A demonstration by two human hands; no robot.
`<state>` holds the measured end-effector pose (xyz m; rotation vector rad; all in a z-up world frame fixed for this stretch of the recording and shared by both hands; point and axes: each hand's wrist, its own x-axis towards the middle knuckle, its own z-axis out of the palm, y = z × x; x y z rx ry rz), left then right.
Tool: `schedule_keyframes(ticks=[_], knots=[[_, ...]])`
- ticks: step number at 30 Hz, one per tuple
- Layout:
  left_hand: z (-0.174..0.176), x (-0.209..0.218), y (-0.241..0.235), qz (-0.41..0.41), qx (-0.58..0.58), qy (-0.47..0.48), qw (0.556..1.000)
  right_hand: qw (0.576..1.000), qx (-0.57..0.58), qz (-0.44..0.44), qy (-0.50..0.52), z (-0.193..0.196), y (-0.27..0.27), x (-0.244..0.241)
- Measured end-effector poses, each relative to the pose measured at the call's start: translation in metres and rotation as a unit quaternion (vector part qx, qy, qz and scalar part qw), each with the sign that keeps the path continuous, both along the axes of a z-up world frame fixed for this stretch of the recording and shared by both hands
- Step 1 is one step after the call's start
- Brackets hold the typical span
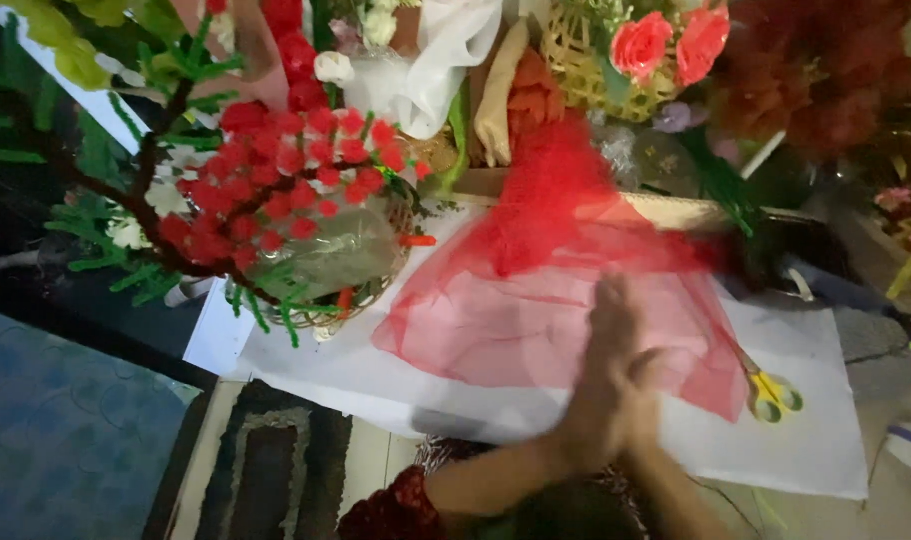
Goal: The person unfolds and smooths a piece of red tulle fabric on a white table. They repeatedly adjust the fabric's position and shape, preparing it for a decorative arrangement. The workspace contains various artificial flowers and crafting tools.
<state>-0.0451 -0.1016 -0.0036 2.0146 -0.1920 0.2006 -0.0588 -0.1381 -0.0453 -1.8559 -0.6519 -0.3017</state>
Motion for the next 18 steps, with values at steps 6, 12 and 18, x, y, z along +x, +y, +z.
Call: schedule_keyframes(ticks=[6,12,18], knots=[[-0.023,0.056,0.078,-0.152,-0.583,0.08,0.794,0.992,-0.099,0.003,-0.079,0.007,0.035,-0.033],[0.036,0.0,0.083,-0.127,-0.613,0.404,0.667,0.964,-0.141,-0.104,-0.203,-0.018,-0.005,0.03],[0.015,-0.009,0.109,-0.382,-0.344,0.074,0.855,0.953,-0.115,-0.279,-0.032,-0.009,-0.09,0.028]])
